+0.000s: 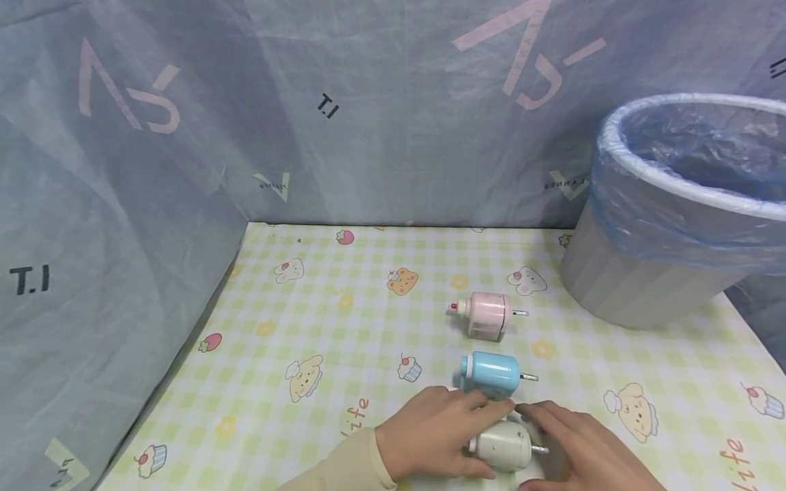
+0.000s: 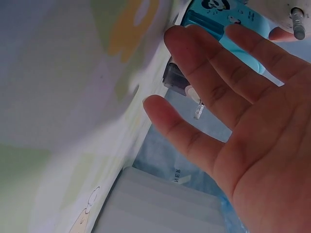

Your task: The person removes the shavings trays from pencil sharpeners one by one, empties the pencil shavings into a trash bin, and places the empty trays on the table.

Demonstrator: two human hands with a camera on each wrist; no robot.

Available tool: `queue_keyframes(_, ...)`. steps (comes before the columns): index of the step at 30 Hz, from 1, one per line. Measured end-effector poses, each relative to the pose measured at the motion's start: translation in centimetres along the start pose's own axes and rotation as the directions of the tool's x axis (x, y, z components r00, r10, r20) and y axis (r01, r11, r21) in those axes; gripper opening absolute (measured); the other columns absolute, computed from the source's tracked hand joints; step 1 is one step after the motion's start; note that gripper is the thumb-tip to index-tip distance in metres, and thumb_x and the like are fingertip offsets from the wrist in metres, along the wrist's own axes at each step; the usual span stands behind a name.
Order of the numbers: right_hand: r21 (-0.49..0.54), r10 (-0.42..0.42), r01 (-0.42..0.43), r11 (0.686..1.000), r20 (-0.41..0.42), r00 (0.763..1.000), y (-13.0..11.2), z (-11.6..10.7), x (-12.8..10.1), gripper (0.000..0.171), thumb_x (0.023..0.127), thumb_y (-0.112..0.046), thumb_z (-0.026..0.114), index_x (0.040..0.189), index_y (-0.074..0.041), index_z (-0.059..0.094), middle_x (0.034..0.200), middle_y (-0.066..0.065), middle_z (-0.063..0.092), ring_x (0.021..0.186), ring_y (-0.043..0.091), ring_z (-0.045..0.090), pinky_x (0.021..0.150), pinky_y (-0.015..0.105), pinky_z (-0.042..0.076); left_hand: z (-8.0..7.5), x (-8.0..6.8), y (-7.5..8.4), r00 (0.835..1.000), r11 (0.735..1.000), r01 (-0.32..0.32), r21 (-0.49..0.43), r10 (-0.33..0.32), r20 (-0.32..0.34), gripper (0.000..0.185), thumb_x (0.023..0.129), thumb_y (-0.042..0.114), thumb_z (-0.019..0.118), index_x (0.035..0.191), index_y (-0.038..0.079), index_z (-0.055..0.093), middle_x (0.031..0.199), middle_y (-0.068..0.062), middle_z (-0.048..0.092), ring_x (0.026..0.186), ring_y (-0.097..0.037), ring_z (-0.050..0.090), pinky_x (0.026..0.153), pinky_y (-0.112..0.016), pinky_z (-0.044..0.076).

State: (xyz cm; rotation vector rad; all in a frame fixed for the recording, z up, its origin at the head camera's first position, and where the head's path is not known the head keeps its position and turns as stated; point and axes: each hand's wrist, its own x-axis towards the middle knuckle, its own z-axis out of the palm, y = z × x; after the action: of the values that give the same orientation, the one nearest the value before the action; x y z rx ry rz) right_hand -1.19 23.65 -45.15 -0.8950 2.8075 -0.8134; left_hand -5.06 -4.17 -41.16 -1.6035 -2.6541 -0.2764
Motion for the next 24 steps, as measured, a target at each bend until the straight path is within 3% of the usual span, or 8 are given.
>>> queue_keyframes(5, -0.034, -0.003, 0.002, 0.999, -0.02, 1.0, 0.0, 0.2, -0.1, 0.088, 0.081, -0.068, 0.084, 0.143, -0.011, 0.062, 0.129, -0.009, 0.07, 0.109, 0.009, 0.069, 0.083, 0.034, 0.059, 0.3, 0.1, 0.2, 1.0, 1.0, -0.013, -0.024, 0.013, 0.004, 0.083, 0.087, 0.066, 0.081, 0.152, 0.022, 0.054, 0.11, 0.012, 0.07, 0.079, 0.005, 0.059, 0.07, -0.015, 0.048)
queue_keyframes(13, -0.101, -0.022, 0.017, 0.995, -0.044, 0.999, -0.1, 0.5, -0.4, 0.084, 0.08, -0.07, 0.083, 0.139, -0.013, 0.065, 0.125, -0.012, 0.068, 0.105, 0.006, 0.067, 0.079, 0.034, 0.058, 1.1, 0.2, 0.6, 0.999, 0.999, 0.014, -0.045, -0.013, 0.042, 0.056, 0.089, 0.057, 0.083, 0.123, 0.02, 0.058, 0.097, 0.012, 0.067, 0.073, 0.004, 0.056, 0.065, -0.015, 0.044)
queue_keyframes(24, -0.11, 0.029, -0.03, 0.993, -0.008, 1.0, -0.3, 0.4, -0.2, 0.086, 0.081, -0.074, 0.079, 0.142, -0.014, 0.064, 0.127, -0.012, 0.067, 0.107, 0.007, 0.066, 0.082, 0.035, 0.058, 0.9, 0.2, 0.6, 0.997, 0.994, 0.028, -0.106, -0.02, 0.072, 0.053, 0.092, 0.05, 0.082, 0.124, 0.016, 0.057, 0.097, 0.009, 0.064, 0.073, 0.004, 0.053, 0.065, -0.013, 0.044)
